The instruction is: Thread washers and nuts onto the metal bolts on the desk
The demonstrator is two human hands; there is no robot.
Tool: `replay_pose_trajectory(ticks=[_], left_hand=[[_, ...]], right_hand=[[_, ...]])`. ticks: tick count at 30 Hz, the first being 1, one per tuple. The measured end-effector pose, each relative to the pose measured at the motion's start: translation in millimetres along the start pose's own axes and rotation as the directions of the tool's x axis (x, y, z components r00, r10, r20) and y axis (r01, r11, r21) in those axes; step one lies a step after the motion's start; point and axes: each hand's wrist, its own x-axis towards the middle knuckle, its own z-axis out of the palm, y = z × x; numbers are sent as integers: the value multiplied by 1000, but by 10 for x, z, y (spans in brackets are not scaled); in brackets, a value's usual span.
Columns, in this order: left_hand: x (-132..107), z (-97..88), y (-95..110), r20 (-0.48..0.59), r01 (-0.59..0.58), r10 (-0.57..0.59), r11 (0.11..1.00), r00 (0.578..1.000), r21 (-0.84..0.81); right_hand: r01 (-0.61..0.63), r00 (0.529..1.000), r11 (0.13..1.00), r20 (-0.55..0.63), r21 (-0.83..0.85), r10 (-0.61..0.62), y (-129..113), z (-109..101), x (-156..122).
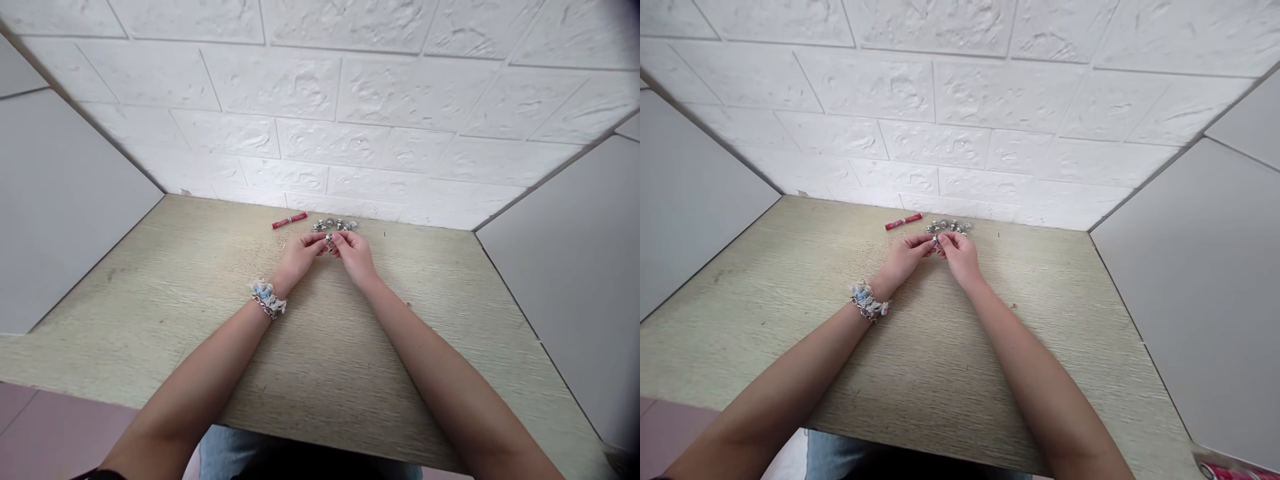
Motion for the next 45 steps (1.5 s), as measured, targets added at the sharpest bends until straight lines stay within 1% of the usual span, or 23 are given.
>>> replay_pose_trajectory(ticks=[2,4,7,9,11,14,18,20,22,23,26,28,31,34,40,42,45], left_hand=[[-18,8,18,-20,-54,57,989,998,139],[-44,21,41,-29,-99,108,971,994,219],[-70,31,47,-48,-140,162,941,986,310],[-66,27,24,-50,-152,177,932,983,328],[-48,20,-5,-40,-156,174,946,984,283],[-16,16,-17,-25,-138,144,976,989,166],[-12,14,42,-31,-39,39,999,999,6],[-26,9,77,-24,0,-1,999,1000,-44],[-41,7,101,-2,17,-17,998,1000,-59],[-47,8,106,14,24,-23,998,1000,-66],[-53,20,96,49,47,-42,993,998,-105],[-47,30,71,52,55,-48,990,997,-133],[-35,32,35,57,44,-36,988,998,-148],[-33,25,30,72,24,-15,990,997,-139],[-60,43,83,104,40,-29,993,994,-110],[-67,54,97,113,27,-17,996,993,-86],[-73,64,115,136,17,-5,996,991,-90]], right_hand=[[-11,1000,1000,-4,3,11,5,7,-10],[-9,1000,1000,-1,-23,9,9,21,-24],[4,1000,996,-11,-92,-5,8,48,-50],[3,1000,992,-19,-129,-5,3,58,-58],[-10,1000,988,4,-154,11,-5,48,-50],[-33,994,990,102,-140,47,-17,-1,-17],[-45,970,998,237,-49,56,-18,-69,15],[-28,965,999,258,-26,34,-10,-79,15],[-20,971,1000,238,-8,22,3,-75,13],[-36,975,999,219,3,35,10,-71,15],[-150,977,987,158,48,141,29,-58,33],[-211,971,976,122,45,204,37,-50,46],[-194,976,981,100,-31,196,33,-39,45],[-179,976,982,117,-65,186,9,-41,31],[-217,960,975,192,46,204,-38,-64,41],[-247,957,967,172,60,234,-41,-54,51],[-248,961,968,114,-34,250,-47,-40,49]])
